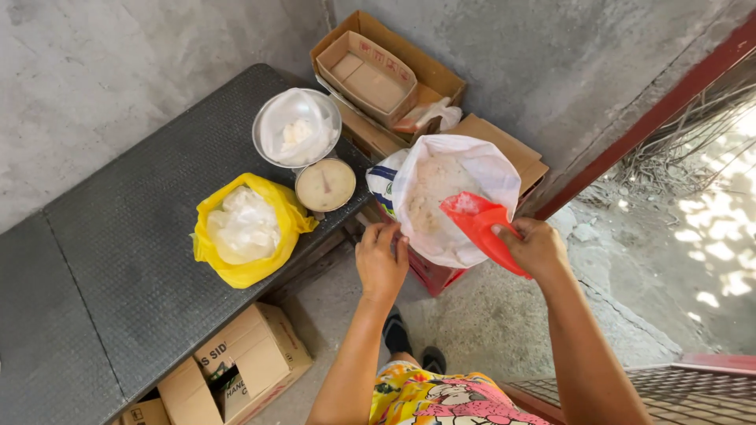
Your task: Scooping white powder from a large bag into small plastic bags and tying them.
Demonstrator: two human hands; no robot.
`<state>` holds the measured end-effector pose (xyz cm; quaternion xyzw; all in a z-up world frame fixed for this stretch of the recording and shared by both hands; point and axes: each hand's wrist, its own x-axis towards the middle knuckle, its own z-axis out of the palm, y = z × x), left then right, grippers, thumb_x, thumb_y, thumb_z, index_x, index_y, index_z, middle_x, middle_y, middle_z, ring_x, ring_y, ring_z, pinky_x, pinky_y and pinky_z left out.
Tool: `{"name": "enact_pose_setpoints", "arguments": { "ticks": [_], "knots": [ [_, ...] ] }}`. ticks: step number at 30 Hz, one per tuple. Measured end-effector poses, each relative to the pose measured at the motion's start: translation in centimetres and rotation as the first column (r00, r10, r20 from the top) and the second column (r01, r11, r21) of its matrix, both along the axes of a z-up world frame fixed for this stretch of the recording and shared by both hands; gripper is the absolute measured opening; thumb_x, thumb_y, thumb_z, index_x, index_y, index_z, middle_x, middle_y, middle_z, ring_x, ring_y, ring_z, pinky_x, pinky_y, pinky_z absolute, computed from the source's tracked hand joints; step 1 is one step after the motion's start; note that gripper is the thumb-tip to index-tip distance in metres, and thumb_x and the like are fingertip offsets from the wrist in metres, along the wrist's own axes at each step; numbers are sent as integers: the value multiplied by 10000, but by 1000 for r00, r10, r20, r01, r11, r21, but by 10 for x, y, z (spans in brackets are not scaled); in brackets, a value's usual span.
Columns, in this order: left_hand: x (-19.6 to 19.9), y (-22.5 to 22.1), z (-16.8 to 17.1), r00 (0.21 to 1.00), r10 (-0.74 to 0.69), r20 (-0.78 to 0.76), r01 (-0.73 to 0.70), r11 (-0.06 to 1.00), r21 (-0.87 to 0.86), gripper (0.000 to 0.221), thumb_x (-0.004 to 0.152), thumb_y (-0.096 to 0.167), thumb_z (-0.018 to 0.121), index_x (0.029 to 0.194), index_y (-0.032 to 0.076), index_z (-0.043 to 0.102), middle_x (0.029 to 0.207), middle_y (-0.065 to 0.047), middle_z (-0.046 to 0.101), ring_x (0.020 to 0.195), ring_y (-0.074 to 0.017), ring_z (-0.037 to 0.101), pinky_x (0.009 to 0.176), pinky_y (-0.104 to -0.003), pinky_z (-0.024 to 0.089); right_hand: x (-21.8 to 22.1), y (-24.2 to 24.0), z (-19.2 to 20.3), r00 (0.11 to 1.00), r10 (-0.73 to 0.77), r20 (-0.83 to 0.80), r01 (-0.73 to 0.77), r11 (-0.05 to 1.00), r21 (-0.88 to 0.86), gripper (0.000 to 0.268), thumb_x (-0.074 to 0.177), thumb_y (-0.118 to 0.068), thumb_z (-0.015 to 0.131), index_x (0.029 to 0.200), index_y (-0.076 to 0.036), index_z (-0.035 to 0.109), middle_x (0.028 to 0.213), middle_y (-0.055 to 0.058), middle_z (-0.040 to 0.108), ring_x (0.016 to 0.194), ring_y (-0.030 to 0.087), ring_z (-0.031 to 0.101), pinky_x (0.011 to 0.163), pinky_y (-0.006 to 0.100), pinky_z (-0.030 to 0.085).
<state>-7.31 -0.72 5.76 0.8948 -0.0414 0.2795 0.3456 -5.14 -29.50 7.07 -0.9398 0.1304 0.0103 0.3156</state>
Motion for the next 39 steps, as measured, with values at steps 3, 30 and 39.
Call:
{"name": "enact_pose_setpoints", "arguments": {
  "ticks": [3,30,39],
  "knots": [
    [11,0,-4,999,-35,-27,36,999,27,440,811,154,782,1234,84,684,1151,-119,655,1025,-343,648,844,-463,491,10,3,-29,999,34,26,-32,997,-70,528,827,-600,716,1105,-155,779,908,179,759,845,372,737,764,475,571],
    [59,5,-24,974,-163,-159,156,986,-53,658,789,25,753,1416,86,564,1241,-197,626,1053,-407,648,871,-472,534,108,74,-124,966,186,181,-128,948,-291,304,916,-365,665,969,-66,680,908,232,718,753,429,710,669,555,552],
    [67,6,-27,971,-181,-155,177,983,-38,652,788,42,745,1412,96,562,1240,-181,637,1050,-403,658,874,-473,540,129,77,-134,966,171,192,-110,950,-292,310,900,-382,678,950,-77,696,960,214,713,785,419,709,684,536,557]
  ]
}}
